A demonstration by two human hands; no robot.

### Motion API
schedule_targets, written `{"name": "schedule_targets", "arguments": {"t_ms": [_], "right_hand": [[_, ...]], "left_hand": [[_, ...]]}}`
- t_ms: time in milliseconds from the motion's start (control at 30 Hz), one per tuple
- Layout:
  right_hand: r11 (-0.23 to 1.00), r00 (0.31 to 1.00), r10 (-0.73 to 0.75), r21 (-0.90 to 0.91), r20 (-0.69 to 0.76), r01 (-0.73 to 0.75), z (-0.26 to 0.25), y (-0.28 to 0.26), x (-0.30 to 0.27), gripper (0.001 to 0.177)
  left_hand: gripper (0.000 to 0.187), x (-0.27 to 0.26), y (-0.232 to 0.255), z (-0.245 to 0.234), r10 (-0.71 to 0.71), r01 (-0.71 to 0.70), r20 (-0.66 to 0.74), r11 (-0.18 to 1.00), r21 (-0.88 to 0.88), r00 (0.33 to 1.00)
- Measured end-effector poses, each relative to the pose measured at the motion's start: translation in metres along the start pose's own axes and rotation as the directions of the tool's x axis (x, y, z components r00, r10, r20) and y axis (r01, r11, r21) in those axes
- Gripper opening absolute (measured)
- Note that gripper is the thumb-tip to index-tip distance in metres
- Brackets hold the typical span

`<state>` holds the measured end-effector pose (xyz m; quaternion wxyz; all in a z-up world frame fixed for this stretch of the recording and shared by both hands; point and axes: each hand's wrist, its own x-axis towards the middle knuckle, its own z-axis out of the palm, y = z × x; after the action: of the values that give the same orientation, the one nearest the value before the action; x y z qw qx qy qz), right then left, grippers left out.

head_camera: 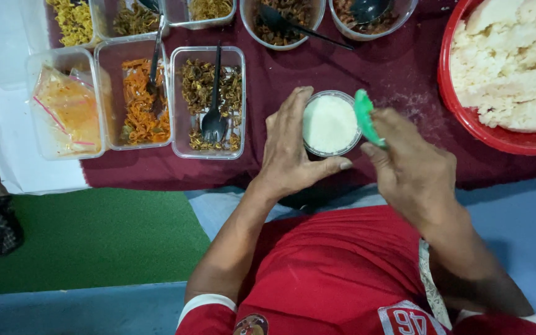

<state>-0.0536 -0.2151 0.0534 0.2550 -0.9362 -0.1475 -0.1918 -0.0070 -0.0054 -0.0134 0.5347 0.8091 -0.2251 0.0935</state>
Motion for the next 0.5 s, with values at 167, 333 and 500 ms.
{"name": "schedule_targets", "arguments": {"t_ms": [167,333,500], "right_hand": [[0.942,0.983,-0.097,-0.305,0.157,0.142,-0.001,-0.011,-0.003,0.025],[0.822,0.966,-0.126,-0.522,0.224,0.228,-0.006,-0.036,0.014,0.026],[0.736,0.957,-0.124,-0.623,0.261,0.265,-0.006,-0.049,0.022,0.025]], "left_hand": [[0.113,0.002,0.003,0.002,-0.018,0.019,-0.012,0.999,0.041,1.000],[0.106,0.003,0.005,0.002,-0.014,0.017,-0.037,0.998,0.066,0.999],[0.106,0.003,0.002,0.004,-0.024,0.029,-0.065,0.996,0.080,0.998]]}}
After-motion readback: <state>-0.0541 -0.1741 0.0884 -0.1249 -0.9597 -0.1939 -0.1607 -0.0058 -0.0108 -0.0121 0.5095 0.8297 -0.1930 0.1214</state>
